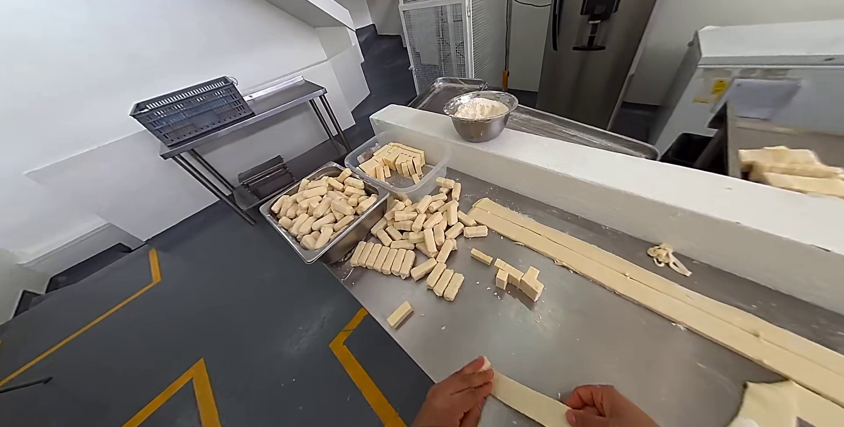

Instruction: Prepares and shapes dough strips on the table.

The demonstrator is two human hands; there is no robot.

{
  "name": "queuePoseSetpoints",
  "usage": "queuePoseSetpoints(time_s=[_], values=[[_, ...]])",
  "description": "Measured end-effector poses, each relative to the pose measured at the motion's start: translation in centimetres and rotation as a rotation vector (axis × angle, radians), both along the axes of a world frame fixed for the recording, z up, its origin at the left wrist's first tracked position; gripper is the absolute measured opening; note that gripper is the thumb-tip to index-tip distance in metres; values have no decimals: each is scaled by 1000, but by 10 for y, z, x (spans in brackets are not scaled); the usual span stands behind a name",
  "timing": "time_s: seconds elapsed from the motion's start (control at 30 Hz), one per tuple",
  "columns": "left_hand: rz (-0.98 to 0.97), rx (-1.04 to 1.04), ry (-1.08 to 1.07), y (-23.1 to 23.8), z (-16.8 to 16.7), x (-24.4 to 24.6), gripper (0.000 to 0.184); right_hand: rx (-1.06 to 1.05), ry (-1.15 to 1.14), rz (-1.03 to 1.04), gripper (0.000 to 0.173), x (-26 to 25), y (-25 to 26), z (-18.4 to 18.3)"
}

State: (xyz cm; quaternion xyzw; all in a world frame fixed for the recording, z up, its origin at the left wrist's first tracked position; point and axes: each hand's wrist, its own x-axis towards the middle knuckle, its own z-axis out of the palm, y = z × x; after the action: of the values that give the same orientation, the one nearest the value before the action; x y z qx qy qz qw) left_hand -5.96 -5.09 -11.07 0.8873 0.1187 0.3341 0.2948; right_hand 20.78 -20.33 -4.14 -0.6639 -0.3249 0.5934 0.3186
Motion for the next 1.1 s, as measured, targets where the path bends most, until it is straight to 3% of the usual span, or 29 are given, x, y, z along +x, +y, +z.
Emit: queuePoseSetpoints(time_s=[0.13,0.23,0.27,0.33,0.4,0.47,0.53,0.6,0.7,0.8,0.9,1.0,1.1], values=[[-336,225,179,37,22,6,36,59,-443,161,24,16,3,10],[-358,270,264,27,41,35,19,187,-780,252,38,8,13,22],[-283,148,279,19,50,45,14,302,-783,236,49,4,17,24],[-70,-275,264,4,82,62,25,441,-566,192,71,-1,28,33],[91,-671,225,-6,115,72,31,426,-232,105,58,-5,38,44],[124,-1006,108,-14,135,76,26,419,3,45,22,-3,43,56],[11,-1329,-8,-17,150,74,23,429,61,103,16,8,45,71],[-97,-1486,-45,-22,155,72,20,424,-50,174,16,17,44,85],[-165,-1466,20,-28,154,71,14,360,-287,205,29,14,41,101],[-180,-1343,105,-31,156,72,24,353,-305,206,41,7,40,105],[-196,-1340,57,-30,160,70,44,481,-182,192,28,18,38,94],[-127,-1334,61,-35,162,71,30,474,-228,168,24,22,36,93],[-132,-1303,76,-41,162,73,31,468,-327,136,44,13,34,98]])
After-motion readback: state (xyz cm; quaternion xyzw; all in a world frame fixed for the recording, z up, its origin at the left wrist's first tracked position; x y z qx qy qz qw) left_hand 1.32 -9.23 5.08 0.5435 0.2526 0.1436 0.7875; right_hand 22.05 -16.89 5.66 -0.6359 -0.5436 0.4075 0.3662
